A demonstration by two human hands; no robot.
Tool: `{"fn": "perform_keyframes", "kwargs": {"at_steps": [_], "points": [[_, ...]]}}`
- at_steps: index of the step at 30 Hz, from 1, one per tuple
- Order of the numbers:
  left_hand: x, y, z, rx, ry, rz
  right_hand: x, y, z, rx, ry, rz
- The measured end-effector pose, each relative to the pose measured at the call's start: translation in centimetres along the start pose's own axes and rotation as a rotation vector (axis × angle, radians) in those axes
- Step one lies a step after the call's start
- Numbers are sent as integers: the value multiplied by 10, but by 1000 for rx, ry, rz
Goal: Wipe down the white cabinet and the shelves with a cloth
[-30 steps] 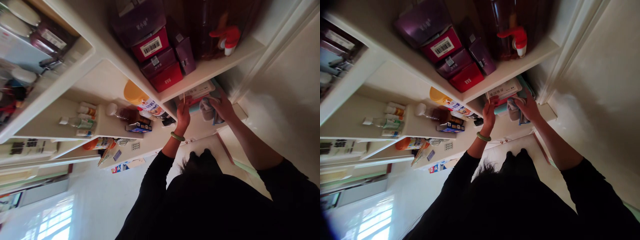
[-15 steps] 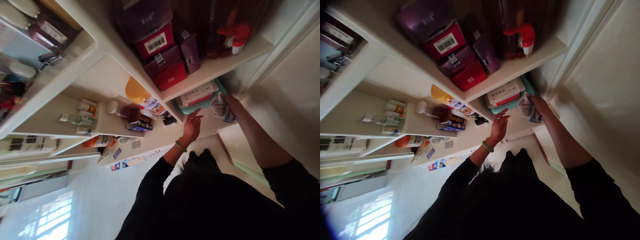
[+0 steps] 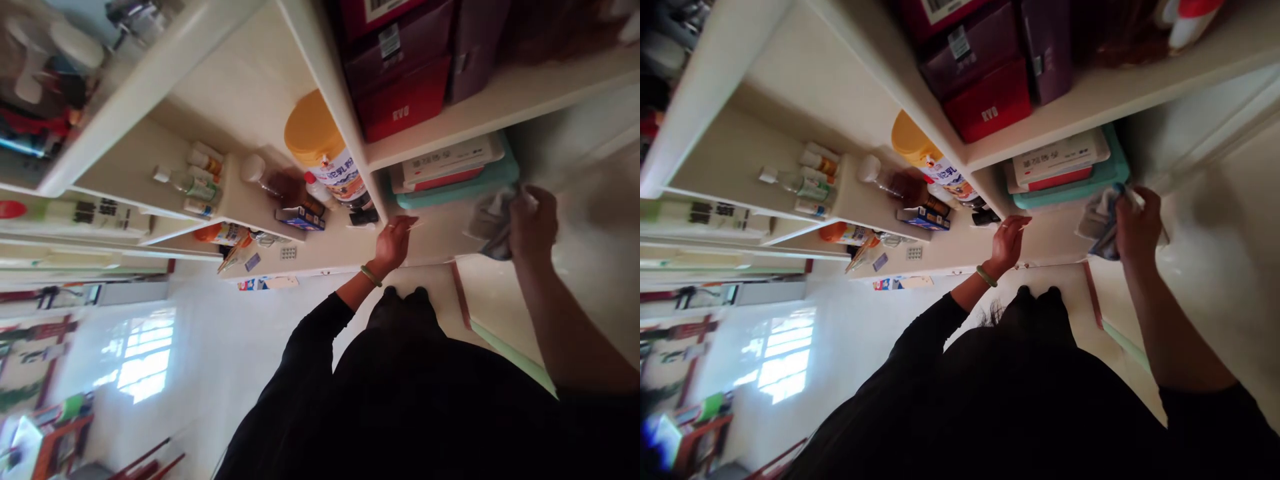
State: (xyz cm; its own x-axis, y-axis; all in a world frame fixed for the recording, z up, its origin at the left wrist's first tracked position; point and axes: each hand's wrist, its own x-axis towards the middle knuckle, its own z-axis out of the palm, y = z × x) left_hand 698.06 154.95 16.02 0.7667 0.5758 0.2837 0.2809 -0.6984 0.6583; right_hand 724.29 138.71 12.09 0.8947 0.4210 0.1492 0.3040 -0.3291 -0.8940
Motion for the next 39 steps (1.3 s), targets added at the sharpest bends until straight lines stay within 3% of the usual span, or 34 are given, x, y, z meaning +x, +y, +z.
{"fn": "perform_keyframes", "kwargs": {"at_steps": [1, 3, 7, 10, 13, 17, 22, 30, 35, 39], "points": [[-10, -8, -9, 61, 20, -72, -16, 3, 3, 22, 65, -4], [-29, -26, -27, 191, 73, -248, -42, 9, 16, 31, 20, -85], [-47, -58, -55, 331, 143, -462, -76, 11, 61, -112, -303, -304], [-46, -72, -69, 369, 169, -488, -109, -4, 99, -173, -514, -440], [-37, -83, -79, 362, 152, -426, -143, -25, 130, -135, -670, -562], [-18, -97, -90, 379, 11, -339, -147, -28, 137, -97, -802, -666], [0, -119, -101, 434, -197, -242, -143, -7, 123, -222, -627, -617], [3, -147, -115, 456, -363, -128, -213, -38, 179, -322, -482, -511], [-19, -157, -154, 340, -289, -225, -233, -55, 194, -334, -448, -484], [-45, -160, -187, 188, -148, -350, -218, -83, 227, -309, -468, -502]]}}
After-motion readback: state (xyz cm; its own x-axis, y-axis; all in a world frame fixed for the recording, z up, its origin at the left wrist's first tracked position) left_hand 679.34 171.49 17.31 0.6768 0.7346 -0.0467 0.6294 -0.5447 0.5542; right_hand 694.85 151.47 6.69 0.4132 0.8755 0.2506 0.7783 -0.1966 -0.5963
